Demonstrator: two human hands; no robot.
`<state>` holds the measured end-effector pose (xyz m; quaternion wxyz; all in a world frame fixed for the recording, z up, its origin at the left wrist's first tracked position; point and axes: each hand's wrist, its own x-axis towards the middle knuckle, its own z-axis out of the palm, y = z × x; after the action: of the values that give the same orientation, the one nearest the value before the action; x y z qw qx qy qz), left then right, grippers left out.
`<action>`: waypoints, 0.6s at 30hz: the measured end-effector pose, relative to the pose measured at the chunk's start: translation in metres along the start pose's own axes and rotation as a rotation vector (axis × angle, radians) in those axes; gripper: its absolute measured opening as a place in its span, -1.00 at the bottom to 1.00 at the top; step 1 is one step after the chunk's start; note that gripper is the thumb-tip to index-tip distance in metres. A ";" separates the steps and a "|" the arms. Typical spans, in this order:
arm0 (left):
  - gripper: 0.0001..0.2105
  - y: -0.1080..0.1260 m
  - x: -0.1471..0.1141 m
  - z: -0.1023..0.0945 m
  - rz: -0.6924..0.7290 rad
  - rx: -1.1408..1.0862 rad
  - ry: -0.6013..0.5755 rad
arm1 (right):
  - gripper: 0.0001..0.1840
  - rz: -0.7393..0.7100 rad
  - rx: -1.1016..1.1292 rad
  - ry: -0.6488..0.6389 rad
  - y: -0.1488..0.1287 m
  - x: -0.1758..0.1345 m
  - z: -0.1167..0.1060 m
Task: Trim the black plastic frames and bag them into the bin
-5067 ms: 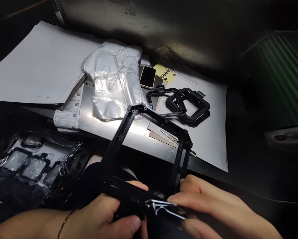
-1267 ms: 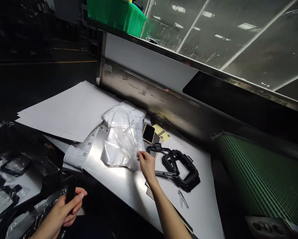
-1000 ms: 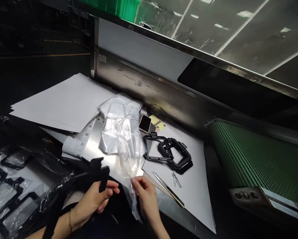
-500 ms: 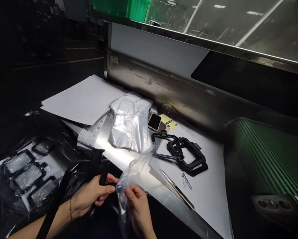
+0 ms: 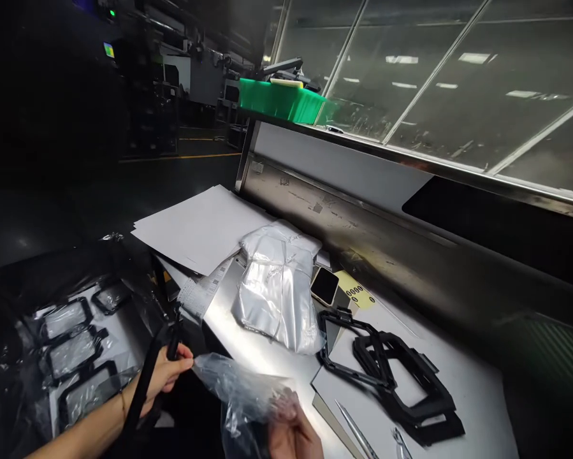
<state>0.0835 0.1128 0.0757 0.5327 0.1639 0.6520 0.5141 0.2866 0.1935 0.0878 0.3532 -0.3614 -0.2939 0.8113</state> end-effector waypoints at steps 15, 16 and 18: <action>-0.50 0.036 -0.010 -0.108 0.119 0.195 -0.132 | -0.60 0.171 -0.526 -0.417 0.016 0.086 0.128; -0.58 0.034 -0.004 -0.107 0.112 0.224 -0.146 | -0.61 0.188 -0.615 -0.512 0.018 0.086 0.137; -0.83 0.027 0.003 -0.107 0.093 0.278 -0.159 | -0.64 0.199 -0.790 -0.696 0.022 0.085 0.147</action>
<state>-0.0195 0.0736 0.0866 0.5305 0.3062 0.6644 0.4282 0.1204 0.2152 0.1227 -0.0068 -0.2024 -0.6408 0.7405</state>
